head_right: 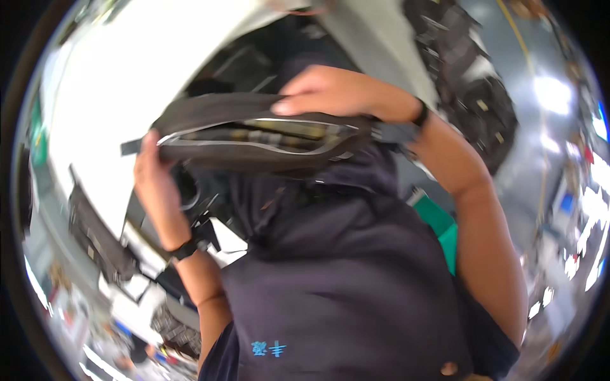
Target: The recorder uses an industrial sewing machine to sew a leather or heavy fabric bag, including using nippers to trim threads.
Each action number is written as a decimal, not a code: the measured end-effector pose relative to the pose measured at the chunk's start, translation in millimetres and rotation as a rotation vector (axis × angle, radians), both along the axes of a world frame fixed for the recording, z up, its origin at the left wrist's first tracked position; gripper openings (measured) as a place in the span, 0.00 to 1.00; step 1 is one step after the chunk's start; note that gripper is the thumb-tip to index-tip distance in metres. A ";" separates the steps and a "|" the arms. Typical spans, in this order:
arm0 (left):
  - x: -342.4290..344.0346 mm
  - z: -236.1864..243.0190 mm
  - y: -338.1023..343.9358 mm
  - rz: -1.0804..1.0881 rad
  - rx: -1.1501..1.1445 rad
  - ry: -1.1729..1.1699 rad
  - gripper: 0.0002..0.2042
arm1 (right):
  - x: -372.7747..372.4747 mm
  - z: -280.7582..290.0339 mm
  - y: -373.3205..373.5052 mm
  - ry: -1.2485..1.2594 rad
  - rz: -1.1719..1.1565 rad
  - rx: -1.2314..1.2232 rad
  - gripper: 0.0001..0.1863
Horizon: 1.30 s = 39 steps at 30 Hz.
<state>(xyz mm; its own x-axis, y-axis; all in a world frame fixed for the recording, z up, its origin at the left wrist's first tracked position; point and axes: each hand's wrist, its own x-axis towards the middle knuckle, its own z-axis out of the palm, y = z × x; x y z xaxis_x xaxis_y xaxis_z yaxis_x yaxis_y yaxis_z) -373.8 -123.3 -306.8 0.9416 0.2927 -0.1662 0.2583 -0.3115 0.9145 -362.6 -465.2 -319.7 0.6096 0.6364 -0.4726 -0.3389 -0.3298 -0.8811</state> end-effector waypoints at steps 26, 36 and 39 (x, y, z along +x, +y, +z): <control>-68.5 36.0 -82.4 -0.319 -0.042 -0.020 0.16 | -32.0 -7.3 -30.4 0.342 -0.465 0.245 0.15; -58.2 13.3 -149.5 -0.707 -0.488 0.296 0.12 | -76.4 6.0 -34.2 -0.153 -0.723 0.134 0.20; -53.2 17.9 -149.4 -0.728 -0.472 0.348 0.12 | -107.9 11.3 -37.7 -0.570 -0.788 0.085 0.22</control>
<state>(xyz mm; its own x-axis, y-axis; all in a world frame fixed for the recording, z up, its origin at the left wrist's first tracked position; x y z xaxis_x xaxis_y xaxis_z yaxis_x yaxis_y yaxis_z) -427.1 -272.6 -288.9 0.7415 -0.5195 -0.4245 0.4285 -0.1202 0.8955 -470.5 -502.9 -308.4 0.9980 -0.0330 0.0536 0.0493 -0.1190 -0.9917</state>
